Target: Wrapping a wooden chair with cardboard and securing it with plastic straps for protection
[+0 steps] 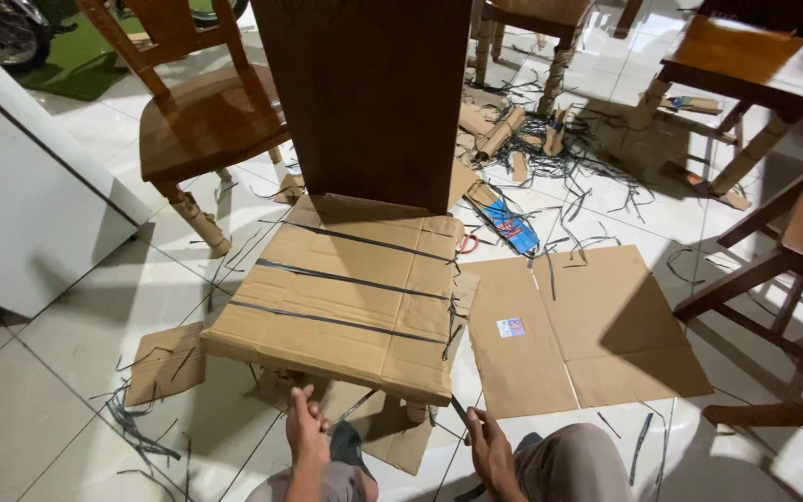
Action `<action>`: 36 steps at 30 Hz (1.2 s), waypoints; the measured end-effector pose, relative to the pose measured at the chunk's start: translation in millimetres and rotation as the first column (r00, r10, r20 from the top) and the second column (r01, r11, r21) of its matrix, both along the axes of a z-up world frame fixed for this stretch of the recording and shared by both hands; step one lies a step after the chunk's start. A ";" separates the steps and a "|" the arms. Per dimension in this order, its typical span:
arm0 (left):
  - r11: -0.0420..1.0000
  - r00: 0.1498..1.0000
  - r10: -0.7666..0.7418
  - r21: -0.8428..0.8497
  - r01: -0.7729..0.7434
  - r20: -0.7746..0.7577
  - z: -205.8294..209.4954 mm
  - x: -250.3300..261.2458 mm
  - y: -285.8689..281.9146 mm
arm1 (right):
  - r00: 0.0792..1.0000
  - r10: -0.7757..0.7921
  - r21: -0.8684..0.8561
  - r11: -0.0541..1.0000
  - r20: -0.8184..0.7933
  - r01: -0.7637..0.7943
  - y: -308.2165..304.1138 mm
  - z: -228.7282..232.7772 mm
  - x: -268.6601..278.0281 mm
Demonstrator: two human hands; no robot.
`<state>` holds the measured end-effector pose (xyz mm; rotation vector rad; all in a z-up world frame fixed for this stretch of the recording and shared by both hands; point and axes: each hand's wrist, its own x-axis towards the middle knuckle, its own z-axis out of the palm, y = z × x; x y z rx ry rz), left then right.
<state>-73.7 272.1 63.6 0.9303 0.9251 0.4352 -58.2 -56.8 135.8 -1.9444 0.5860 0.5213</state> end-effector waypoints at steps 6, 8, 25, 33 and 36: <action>0.980 0.972 -0.193 0.027 0.198 -0.133 26.1 35.6 -16.5 | 0.983 0.134 0.053 0.988 0.126 -0.142 6.0 23.5 6.7; 0.969 0.956 -0.200 0.102 0.226 -0.213 17.9 43.9 -22.6 | 0.977 0.181 0.112 0.975 0.114 -0.194 8.4 19.2 10.4; 0.982 0.955 -0.189 -0.038 0.185 -0.229 -5.4 66.2 -34.7 | 0.956 0.291 0.018 0.956 0.014 -0.292 -0.1 -24.0 -14.1; 0.992 0.977 -0.110 -0.079 0.097 -0.181 -16.6 69.5 -49.5 | 0.971 0.174 0.024 0.985 -0.161 -0.173 -14.9 -45.8 -25.2; 0.997 0.979 -0.046 -0.065 0.034 -0.201 -37.5 71.1 -68.5 | 0.975 0.182 -0.054 0.980 -0.127 -0.190 -21.8 -52.5 -26.5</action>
